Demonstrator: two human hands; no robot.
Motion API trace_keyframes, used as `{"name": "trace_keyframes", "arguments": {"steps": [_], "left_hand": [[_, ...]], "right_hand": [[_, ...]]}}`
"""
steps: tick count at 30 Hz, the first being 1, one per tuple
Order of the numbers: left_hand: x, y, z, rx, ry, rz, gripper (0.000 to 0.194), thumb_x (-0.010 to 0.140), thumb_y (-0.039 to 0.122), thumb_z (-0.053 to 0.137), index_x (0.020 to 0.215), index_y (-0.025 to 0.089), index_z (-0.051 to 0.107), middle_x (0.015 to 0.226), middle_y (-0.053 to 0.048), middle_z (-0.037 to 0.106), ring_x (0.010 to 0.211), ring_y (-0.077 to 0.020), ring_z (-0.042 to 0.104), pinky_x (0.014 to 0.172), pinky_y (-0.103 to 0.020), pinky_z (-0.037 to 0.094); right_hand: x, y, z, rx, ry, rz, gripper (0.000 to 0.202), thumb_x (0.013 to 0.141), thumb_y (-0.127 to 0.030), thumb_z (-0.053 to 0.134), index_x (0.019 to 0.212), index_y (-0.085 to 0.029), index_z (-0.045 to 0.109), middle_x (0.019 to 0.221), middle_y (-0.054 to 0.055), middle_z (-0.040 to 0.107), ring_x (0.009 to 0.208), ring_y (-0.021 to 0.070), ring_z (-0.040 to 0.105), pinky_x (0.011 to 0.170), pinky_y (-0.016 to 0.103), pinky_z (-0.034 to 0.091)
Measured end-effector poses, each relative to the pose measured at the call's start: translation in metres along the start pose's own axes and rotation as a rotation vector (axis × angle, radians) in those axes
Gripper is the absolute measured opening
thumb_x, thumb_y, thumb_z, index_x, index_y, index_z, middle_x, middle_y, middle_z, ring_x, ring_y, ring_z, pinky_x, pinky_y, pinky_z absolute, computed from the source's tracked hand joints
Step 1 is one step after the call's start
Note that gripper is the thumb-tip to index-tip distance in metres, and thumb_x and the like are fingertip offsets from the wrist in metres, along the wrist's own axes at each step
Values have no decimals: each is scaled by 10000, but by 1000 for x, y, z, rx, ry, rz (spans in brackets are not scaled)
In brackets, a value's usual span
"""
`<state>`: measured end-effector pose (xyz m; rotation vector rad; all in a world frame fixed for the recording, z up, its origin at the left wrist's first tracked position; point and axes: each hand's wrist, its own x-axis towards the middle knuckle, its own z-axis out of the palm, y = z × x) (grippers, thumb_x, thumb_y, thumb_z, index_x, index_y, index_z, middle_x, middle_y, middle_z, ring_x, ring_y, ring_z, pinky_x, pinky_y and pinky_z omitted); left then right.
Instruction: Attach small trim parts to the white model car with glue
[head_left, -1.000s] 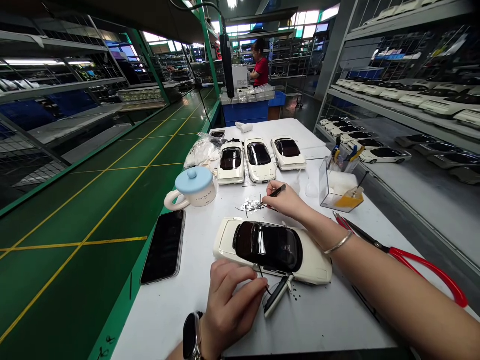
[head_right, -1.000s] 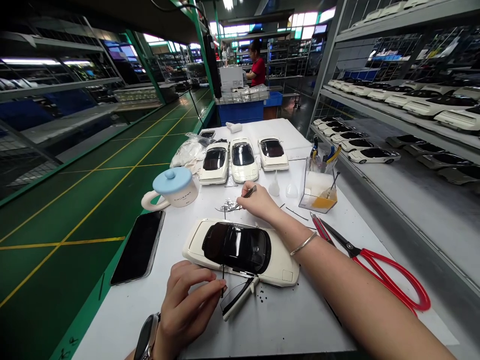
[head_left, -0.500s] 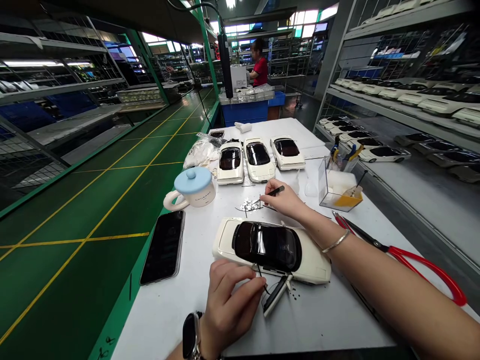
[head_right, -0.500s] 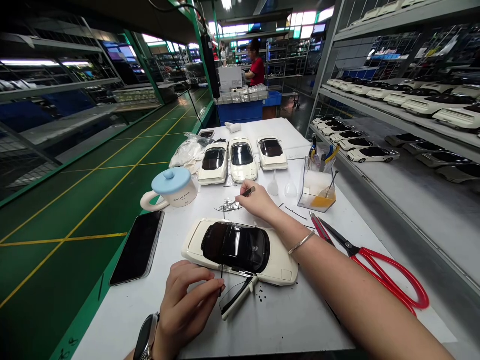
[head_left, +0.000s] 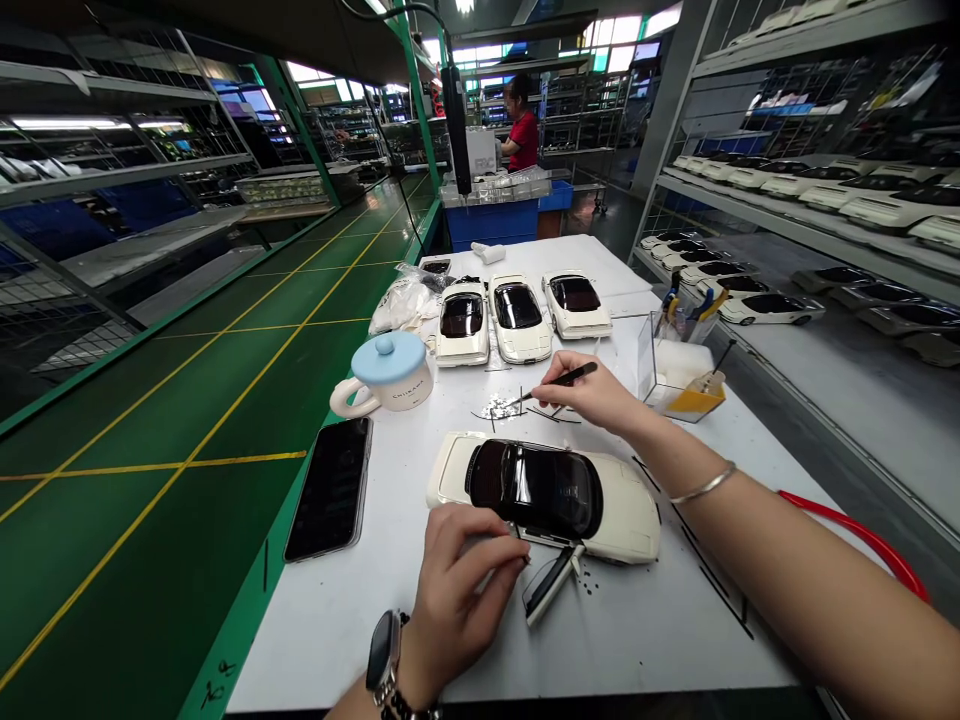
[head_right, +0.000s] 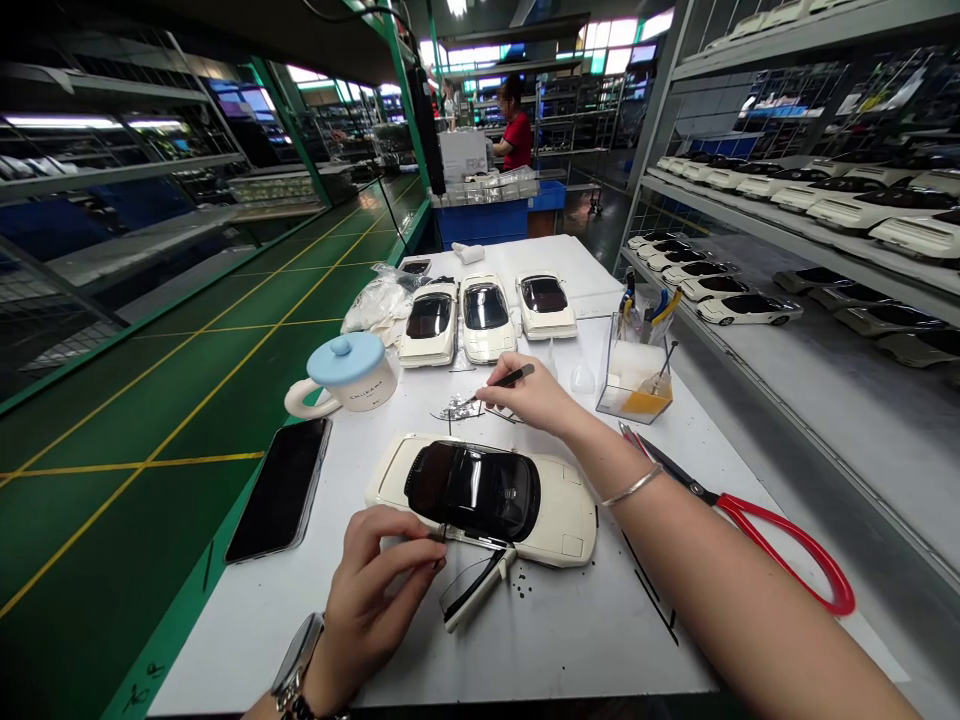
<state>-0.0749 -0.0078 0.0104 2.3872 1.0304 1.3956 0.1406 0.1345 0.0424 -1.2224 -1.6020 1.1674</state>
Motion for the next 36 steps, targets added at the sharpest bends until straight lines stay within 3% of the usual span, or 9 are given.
{"name": "trace_keyframes", "arguments": {"steps": [6, 13, 36], "left_hand": [[13, -3, -5, -168, -107, -243, 134, 868, 140, 563, 885, 253, 635, 881, -9, 571, 917, -169, 465, 825, -310, 384], [20, 0, -5, -285, -205, -302, 106, 888, 198, 558, 881, 268, 637, 889, -1, 592, 932, -174, 450, 841, -325, 346], [21, 7, -6, -265, -162, -212, 114, 876, 163, 563, 855, 246, 638, 857, -3, 581, 887, -171, 462, 805, -337, 353]], "right_hand": [[-19, -29, -31, 303, -418, -83, 272, 674, -220, 777, 698, -160, 513, 627, 20, 669, 531, 103, 584, 481, 208, 429], [-36, -52, -33, 390, -645, -9, 261, 659, -132, 788, 687, -136, 529, 651, 12, 680, 560, 101, 637, 463, 160, 458], [-39, -48, -20, 416, -715, 11, 289, 663, -165, 790, 678, -130, 504, 601, 16, 664, 521, 91, 621, 457, 156, 476]]}}
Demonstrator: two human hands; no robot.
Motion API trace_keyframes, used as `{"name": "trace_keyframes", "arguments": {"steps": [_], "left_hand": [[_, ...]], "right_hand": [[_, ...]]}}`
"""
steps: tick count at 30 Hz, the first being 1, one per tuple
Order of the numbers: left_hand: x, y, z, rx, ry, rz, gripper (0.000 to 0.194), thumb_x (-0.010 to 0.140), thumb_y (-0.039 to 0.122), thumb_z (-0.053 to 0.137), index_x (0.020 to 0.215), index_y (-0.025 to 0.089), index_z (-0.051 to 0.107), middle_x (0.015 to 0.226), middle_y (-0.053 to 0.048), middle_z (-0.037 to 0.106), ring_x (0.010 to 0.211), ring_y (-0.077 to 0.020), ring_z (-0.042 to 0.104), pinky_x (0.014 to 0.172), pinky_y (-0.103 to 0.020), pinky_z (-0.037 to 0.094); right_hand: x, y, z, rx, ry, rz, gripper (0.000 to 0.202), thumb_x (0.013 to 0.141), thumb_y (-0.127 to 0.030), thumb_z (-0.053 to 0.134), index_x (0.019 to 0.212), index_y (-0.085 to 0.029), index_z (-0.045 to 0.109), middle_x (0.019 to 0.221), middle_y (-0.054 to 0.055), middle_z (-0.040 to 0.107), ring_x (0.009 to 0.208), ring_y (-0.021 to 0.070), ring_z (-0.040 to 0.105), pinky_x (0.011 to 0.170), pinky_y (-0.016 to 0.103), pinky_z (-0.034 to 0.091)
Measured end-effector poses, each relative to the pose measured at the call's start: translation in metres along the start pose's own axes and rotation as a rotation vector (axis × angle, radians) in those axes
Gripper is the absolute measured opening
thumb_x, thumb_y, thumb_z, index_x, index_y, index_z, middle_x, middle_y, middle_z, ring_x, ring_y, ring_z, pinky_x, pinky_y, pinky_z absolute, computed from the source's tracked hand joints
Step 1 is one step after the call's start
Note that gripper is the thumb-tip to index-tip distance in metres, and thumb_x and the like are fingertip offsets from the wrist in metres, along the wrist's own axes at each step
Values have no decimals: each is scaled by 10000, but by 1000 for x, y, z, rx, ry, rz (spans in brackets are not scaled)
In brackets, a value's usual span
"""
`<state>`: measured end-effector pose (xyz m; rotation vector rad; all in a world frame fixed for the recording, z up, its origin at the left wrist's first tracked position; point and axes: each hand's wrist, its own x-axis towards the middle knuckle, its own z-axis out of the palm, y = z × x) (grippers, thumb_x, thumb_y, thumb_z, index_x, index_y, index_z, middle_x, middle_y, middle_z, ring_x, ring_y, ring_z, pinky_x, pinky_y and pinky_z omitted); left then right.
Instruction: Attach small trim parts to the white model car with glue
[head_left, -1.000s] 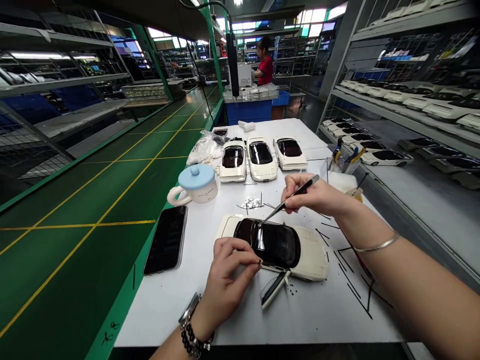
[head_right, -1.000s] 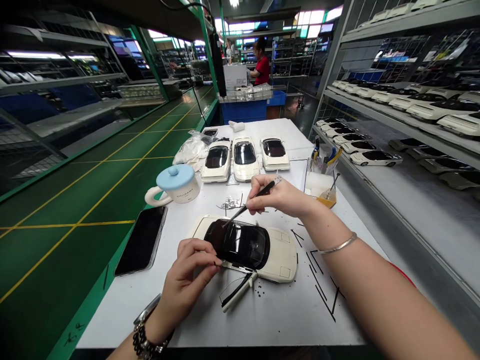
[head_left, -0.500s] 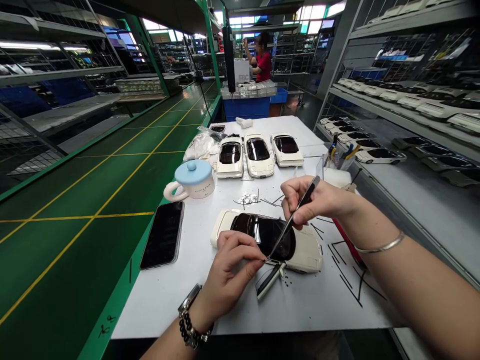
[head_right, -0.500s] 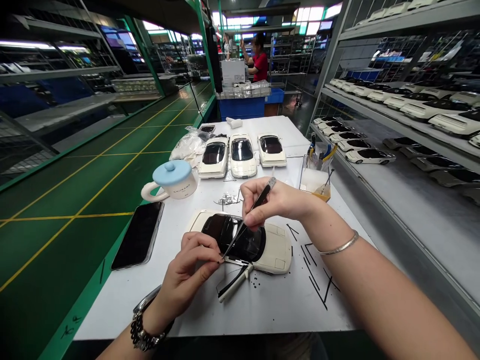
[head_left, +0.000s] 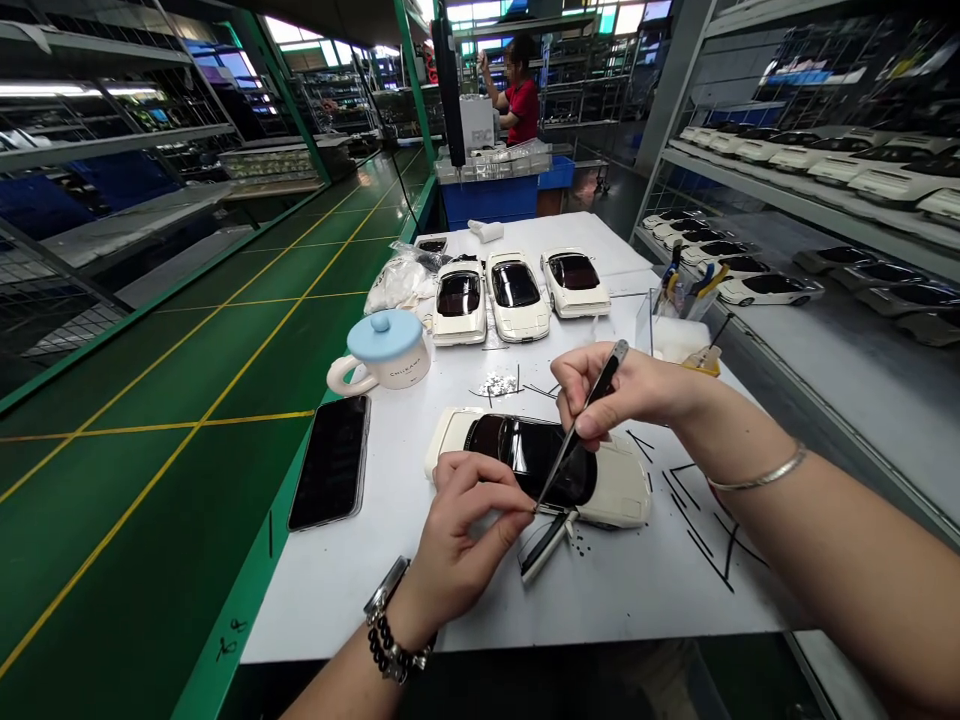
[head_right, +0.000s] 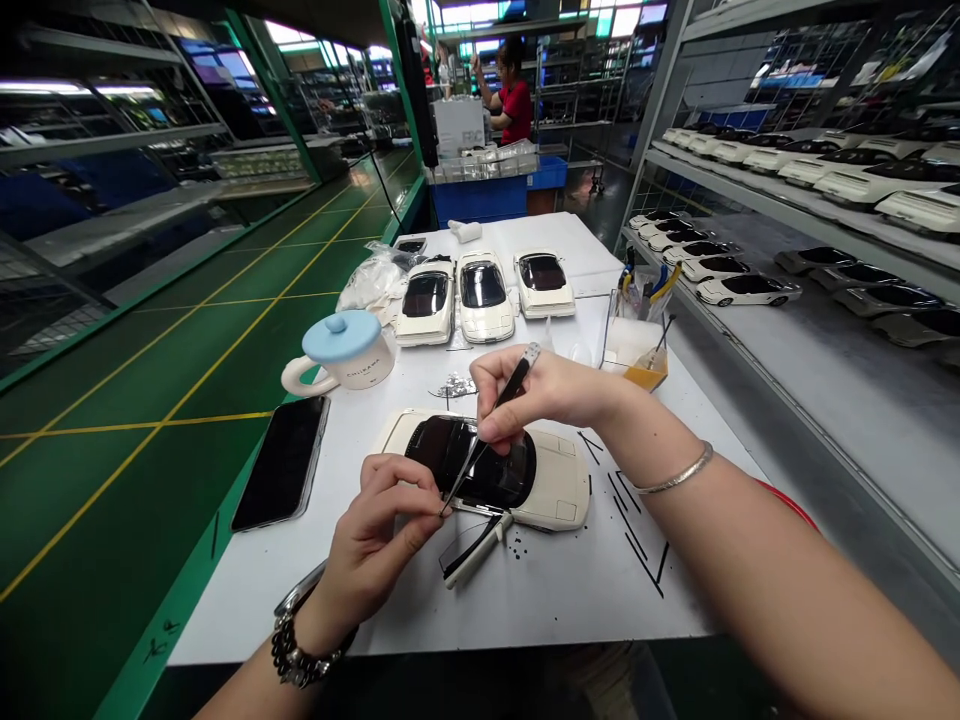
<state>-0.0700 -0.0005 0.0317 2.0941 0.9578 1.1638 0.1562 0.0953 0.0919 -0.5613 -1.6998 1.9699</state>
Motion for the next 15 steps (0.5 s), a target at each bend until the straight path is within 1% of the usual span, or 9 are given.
{"name": "trace_keyframes", "arguments": {"steps": [15], "left_hand": [[-1, -1, 1, 24, 18, 20, 104, 882, 181, 560, 867, 246, 639, 852, -17, 587, 881, -179, 476, 798, -356, 366]], "right_hand": [[0, 2, -2, -11, -3, -1, 281, 682, -186, 777, 684, -133, 501, 596, 12, 657, 510, 83, 604, 438, 155, 445]]}}
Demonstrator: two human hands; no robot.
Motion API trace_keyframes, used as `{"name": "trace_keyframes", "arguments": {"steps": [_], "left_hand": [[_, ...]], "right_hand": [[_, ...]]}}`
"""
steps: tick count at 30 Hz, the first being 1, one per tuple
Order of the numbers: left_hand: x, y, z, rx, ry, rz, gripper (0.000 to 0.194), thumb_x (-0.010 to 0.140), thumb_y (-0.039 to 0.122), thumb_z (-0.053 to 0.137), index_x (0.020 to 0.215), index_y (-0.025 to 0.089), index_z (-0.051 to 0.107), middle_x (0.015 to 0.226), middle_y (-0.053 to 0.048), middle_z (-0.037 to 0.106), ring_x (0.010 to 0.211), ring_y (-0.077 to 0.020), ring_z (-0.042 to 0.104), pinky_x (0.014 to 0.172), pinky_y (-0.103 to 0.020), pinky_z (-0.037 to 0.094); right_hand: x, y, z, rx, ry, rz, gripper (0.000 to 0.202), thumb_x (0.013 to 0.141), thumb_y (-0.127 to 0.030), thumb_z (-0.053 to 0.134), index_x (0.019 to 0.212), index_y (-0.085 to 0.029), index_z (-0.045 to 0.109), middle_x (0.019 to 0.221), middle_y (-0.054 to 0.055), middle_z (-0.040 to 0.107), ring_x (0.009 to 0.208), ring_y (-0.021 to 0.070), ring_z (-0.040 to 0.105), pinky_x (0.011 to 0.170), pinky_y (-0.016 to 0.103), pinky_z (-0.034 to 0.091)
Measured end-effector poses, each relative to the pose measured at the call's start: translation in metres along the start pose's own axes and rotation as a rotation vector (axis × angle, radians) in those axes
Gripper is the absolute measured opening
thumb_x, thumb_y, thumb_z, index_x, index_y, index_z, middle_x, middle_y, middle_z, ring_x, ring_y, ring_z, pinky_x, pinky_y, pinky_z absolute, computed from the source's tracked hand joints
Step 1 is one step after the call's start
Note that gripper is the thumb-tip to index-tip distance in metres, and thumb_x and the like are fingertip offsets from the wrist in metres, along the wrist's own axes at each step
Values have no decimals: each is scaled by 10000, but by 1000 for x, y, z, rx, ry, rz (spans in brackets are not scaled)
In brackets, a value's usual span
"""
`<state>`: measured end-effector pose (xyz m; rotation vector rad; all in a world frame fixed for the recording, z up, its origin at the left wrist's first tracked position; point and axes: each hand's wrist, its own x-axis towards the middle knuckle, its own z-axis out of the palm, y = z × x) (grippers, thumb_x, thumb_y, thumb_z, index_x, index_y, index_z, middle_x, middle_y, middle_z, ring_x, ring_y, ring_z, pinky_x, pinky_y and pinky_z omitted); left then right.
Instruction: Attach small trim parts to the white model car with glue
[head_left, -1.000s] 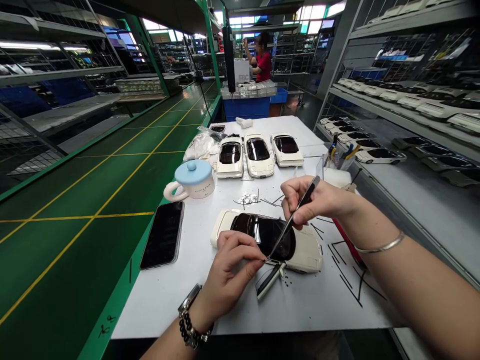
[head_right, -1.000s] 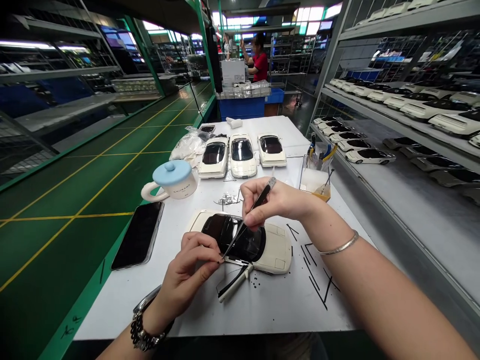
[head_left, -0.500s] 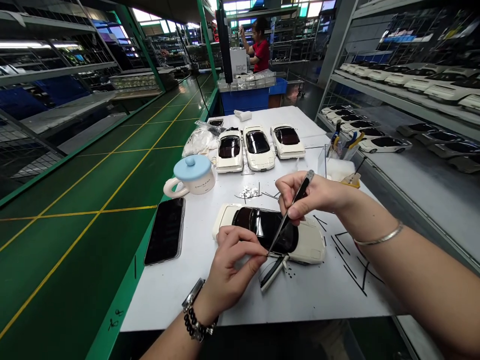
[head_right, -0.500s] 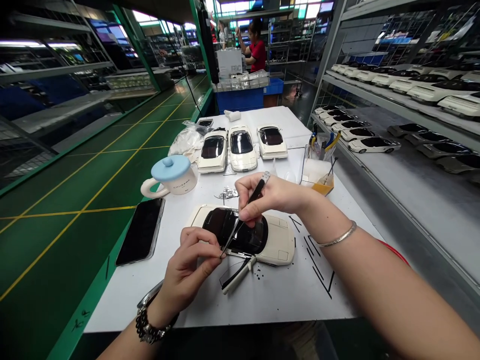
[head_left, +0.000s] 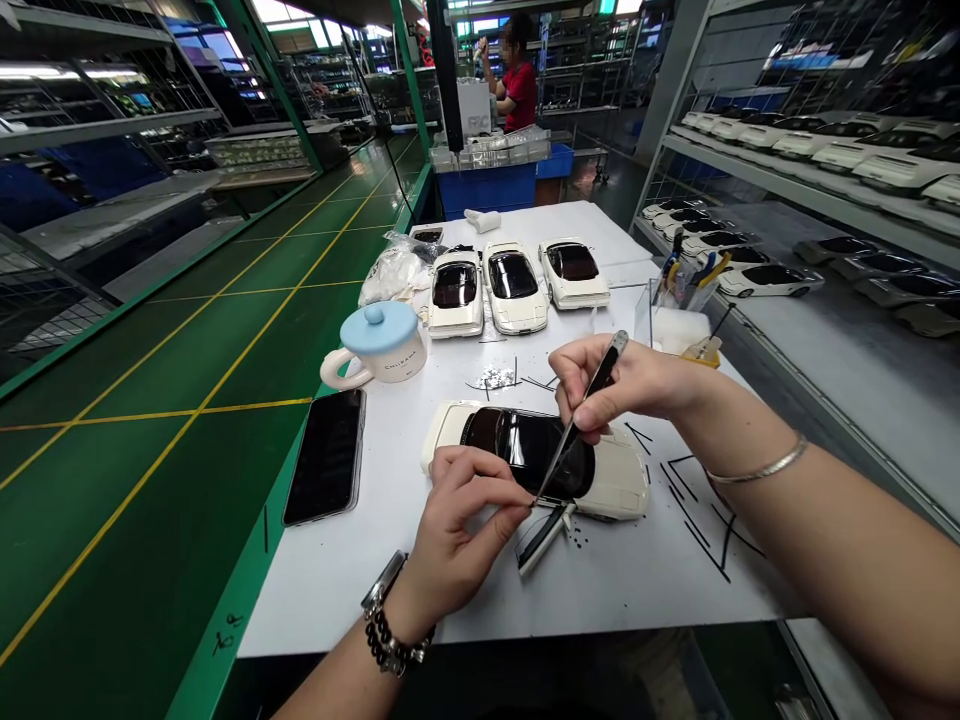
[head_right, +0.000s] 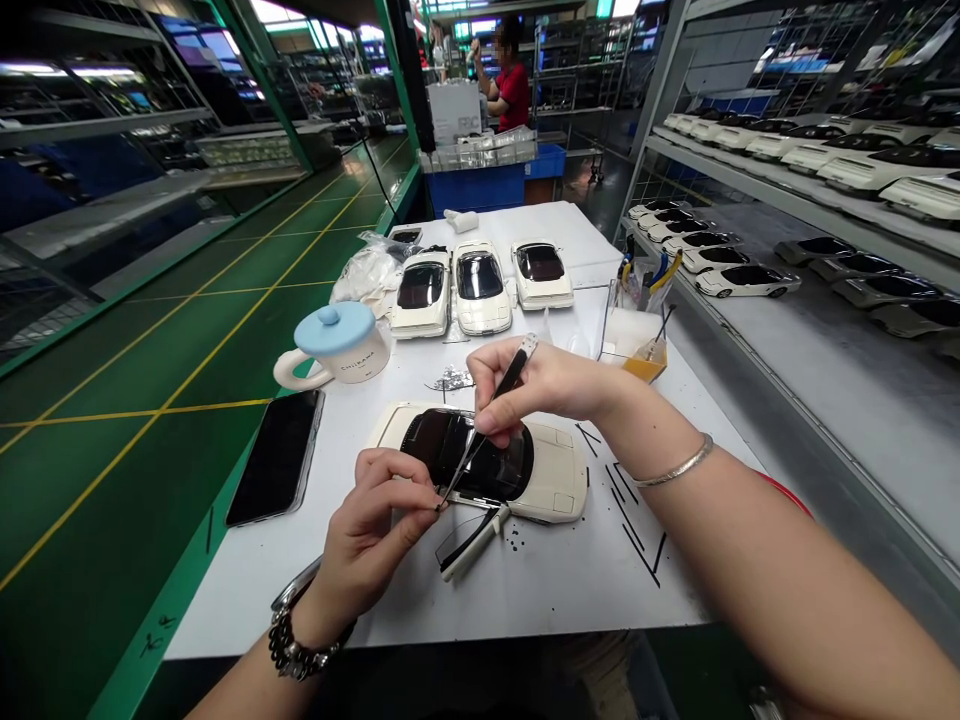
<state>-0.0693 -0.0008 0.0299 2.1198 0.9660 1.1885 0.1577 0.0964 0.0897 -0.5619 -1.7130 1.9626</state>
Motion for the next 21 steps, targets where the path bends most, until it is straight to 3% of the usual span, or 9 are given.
{"name": "trace_keyframes", "arguments": {"steps": [21], "left_hand": [[0, 2, 2, 41, -4, 24, 120, 874, 154, 561, 853, 245, 637, 832, -14, 577, 867, -177, 471, 787, -351, 360]], "right_hand": [[-2, 4, -2, 4, -2, 5, 291, 694, -206, 774, 694, -138, 491, 596, 18, 658, 510, 86, 586, 433, 166, 428]]}}
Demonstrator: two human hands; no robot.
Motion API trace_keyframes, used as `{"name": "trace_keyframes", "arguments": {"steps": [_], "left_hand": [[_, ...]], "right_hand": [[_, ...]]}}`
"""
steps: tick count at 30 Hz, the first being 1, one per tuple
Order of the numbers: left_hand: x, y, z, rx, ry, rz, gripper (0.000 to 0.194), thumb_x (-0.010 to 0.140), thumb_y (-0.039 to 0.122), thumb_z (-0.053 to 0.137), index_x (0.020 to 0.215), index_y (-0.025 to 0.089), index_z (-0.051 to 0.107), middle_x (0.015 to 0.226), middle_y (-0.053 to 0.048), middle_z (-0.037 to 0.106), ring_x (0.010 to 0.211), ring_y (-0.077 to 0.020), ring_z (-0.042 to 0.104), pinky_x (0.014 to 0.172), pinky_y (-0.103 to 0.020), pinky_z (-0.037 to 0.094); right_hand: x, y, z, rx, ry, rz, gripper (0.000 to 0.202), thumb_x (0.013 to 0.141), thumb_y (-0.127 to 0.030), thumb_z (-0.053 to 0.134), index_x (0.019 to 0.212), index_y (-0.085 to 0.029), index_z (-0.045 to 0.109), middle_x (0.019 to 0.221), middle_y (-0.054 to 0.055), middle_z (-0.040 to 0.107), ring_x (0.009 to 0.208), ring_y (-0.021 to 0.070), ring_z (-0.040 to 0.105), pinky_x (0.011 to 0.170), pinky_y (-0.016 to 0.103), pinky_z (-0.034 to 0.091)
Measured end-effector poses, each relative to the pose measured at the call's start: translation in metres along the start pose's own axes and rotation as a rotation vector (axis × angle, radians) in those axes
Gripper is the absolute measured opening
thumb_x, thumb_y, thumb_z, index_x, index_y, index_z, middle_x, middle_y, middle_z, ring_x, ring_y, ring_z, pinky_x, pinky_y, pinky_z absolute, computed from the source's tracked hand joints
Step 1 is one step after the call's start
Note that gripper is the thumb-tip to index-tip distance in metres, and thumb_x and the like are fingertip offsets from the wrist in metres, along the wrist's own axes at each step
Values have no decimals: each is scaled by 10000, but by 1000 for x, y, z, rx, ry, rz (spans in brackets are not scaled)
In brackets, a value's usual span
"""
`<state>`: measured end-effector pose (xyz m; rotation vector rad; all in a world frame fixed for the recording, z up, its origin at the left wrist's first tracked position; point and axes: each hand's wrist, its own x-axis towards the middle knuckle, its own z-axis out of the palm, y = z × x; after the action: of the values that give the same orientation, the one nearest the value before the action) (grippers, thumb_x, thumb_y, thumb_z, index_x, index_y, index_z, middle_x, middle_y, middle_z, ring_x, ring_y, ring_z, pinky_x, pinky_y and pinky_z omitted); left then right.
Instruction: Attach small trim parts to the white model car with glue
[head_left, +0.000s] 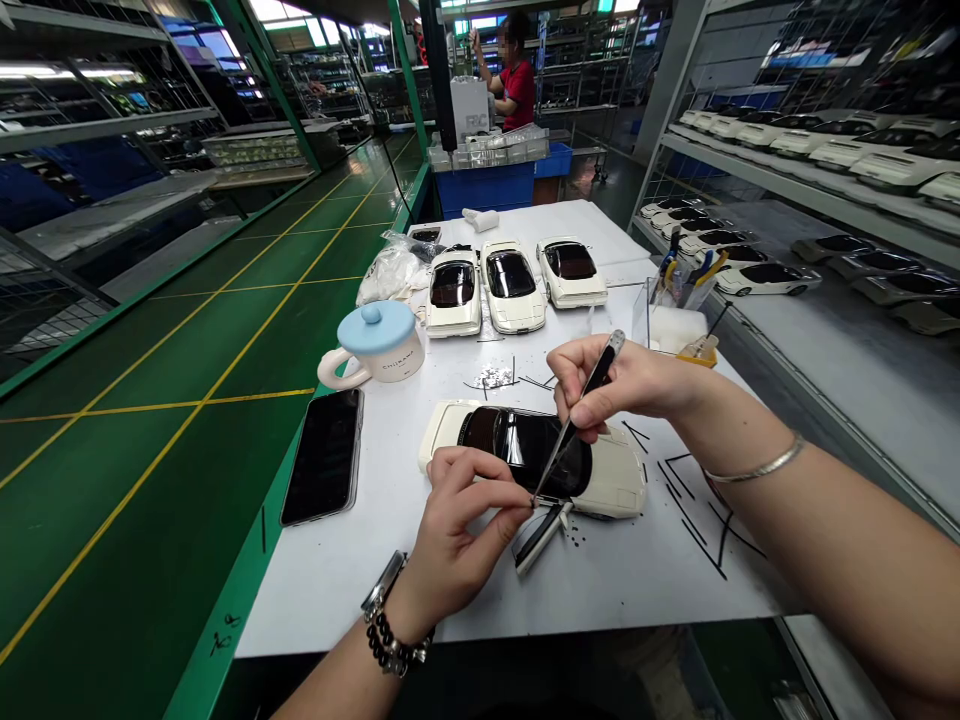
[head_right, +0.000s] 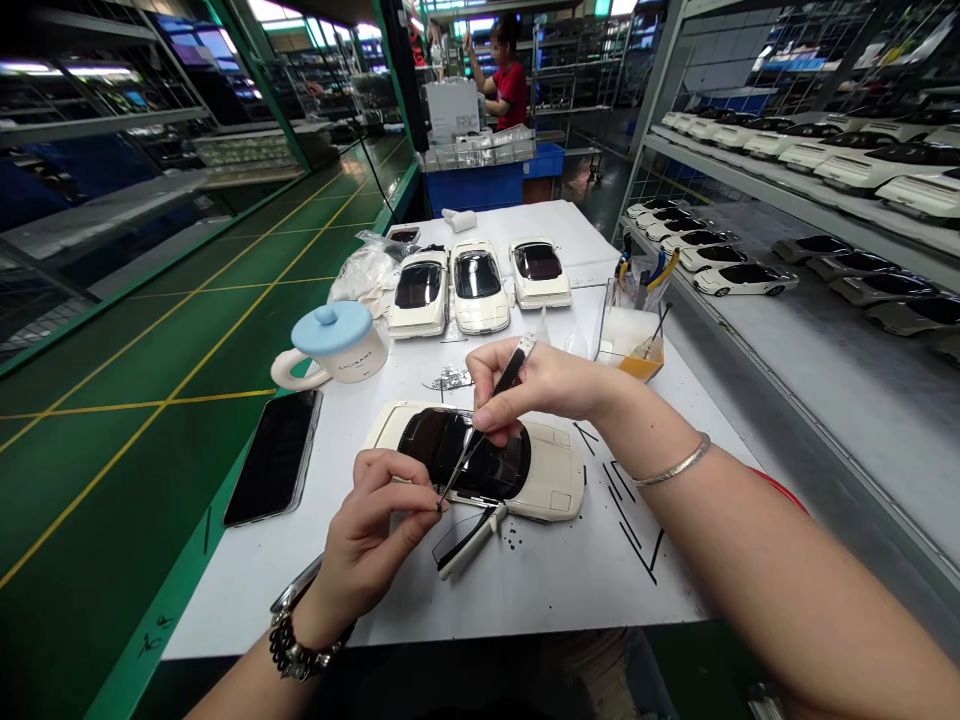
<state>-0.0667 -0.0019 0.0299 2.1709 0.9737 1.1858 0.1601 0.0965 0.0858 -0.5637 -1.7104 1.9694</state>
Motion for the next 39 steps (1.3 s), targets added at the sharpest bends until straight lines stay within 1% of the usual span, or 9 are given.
{"name": "trace_keyframes", "arguments": {"steps": [9, 16, 25, 30, 39], "left_hand": [[1, 0, -1, 48, 20, 17, 122, 868, 166, 573, 850, 254, 655, 821, -14, 583, 867, -180, 473, 775, -351, 364], [1, 1, -3, 155, 10, 113, 208, 843, 100, 580, 889, 279, 674, 826, -20, 580, 881, -191, 445, 766, -364, 335], [3, 1, -2, 231, 36, 118, 200, 856, 156, 578, 855, 307, 708, 781, -27, 587, 864, -195, 452, 730, -361, 329], [2, 0, -2, 213, 25, 131, 211, 843, 122, 588, 879, 299, 697, 800, -22, 570, 867, -191, 441, 750, -364, 329], [2, 1, -1, 143, -15, 106, 204, 834, 91, 591, 879, 270, 675, 811, -21, 544, 877, -192, 422, 761, -354, 329]], "right_hand": [[1, 3, -1, 26, -17, -1, 290, 700, -209, 765, 693, -142, 483, 588, 10, 651, 487, 80, 571, 423, 169, 417], [3, 5, -1, 63, -62, 42, 281, 707, -188, 753, 691, -141, 476, 561, 11, 645, 448, 69, 540, 420, 165, 406], [4, 6, -1, 46, -81, 85, 279, 703, -199, 749, 681, -145, 475, 548, -1, 638, 434, 68, 536, 416, 166, 402], [4, 6, -1, 47, -92, 87, 272, 705, -196, 747, 686, -144, 481, 544, -4, 634, 443, 69, 543, 419, 163, 398], [3, 6, -1, 71, -83, 53, 265, 700, -175, 754, 681, -134, 493, 551, 10, 636, 467, 75, 559, 427, 157, 409]]}}
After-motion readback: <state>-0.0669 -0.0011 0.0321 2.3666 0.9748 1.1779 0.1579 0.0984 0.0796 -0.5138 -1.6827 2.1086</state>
